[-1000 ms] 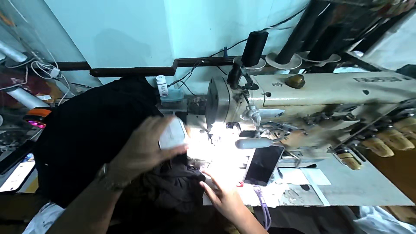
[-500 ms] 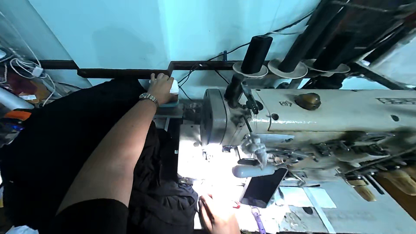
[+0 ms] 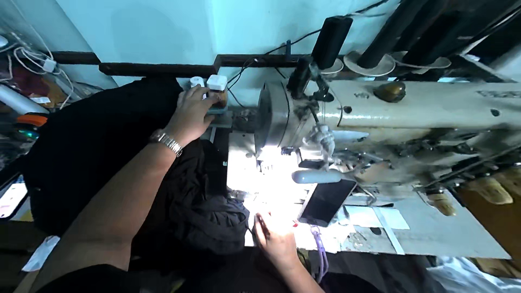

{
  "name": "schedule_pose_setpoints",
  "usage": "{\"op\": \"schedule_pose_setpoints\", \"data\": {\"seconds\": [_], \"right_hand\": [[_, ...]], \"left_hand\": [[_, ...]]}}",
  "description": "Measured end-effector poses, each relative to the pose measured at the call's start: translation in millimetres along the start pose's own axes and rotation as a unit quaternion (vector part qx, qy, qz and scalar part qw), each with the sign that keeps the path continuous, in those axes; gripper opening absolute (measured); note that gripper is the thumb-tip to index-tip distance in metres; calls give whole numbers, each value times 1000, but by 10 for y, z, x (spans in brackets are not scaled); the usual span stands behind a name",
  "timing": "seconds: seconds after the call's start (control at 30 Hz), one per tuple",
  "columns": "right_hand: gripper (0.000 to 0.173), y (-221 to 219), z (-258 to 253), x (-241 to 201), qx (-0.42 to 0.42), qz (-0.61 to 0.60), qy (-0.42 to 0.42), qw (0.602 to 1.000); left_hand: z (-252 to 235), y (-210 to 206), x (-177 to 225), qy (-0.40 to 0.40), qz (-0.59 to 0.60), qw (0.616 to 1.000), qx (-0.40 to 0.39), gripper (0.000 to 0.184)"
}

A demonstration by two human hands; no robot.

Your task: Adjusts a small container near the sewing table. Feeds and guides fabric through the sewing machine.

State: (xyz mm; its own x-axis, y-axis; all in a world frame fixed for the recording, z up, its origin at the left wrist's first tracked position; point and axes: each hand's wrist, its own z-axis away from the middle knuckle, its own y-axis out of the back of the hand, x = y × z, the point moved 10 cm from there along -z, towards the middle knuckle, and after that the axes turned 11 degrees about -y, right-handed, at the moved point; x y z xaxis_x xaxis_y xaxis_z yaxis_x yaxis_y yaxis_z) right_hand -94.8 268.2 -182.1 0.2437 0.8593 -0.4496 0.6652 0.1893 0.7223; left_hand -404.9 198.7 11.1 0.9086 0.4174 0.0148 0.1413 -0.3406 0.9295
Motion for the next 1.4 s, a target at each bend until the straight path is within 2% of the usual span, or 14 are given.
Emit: {"op": "schedule_pose_setpoints", "data": {"seconds": [0.1, 0.13, 0.23, 0.33, 0.43, 0.63, 0.73, 0.87, 0.97, 1.07, 1.17, 1.27, 1.3, 1.4], "right_hand": [[25, -14, -11, -1, -7, 21, -6, 1000], [25, -19, -15, -5, -10, 23, -6, 1000], [25, -45, -22, -15, -26, 13, -2, 1000], [22, -27, -43, -29, -42, -1, 5, 999], [22, -12, -33, -30, -80, 6, -16, 997], [25, 13, -62, -53, -123, 4, -17, 992], [19, 22, -65, -25, -118, -1, -15, 993], [18, 46, -77, 4, -84, -14, 14, 996], [19, 280, -100, -83, 10, -41, 55, 998], [21, 513, -183, -234, 64, -163, 44, 984], [32, 528, -329, -531, -8, -281, 42, 959], [67, 460, -418, -909, -77, -253, 45, 963], [66, 394, -446, -990, -94, -225, 44, 969], [31, 223, -498, -953, -100, -177, 34, 978]], "left_hand": [[673, 308, 322, -11, 38, 996, 85, 15], [925, 372, 412, -10, 47, 993, 108, 14], [1629, 411, 604, 16, 66, 987, 149, 32], [2176, 211, 692, 44, 120, 979, 160, 29], [2493, 14, 742, 74, 146, 975, 152, 28], [2345, -382, 987, 27, 72, 996, 44, 26], [2237, -561, 990, 31, 46, 998, 11, 21], [2191, -503, 1015, 17, 27, 998, 54, 20], [2201, -278, 1075, 7, 22, 991, 131, 25], [2203, -61, 1208, -13, 14, 982, 188, 26], [2159, 64, 1328, -46, 9, 976, 213, 22], [2109, 158, 1466, -94, 51, 970, 216, 22], [2088, 194, 1515, -108, 64, 968, 216, 21], [2058, 296, 1578, -127, 55, 974, 182, 20]]}}
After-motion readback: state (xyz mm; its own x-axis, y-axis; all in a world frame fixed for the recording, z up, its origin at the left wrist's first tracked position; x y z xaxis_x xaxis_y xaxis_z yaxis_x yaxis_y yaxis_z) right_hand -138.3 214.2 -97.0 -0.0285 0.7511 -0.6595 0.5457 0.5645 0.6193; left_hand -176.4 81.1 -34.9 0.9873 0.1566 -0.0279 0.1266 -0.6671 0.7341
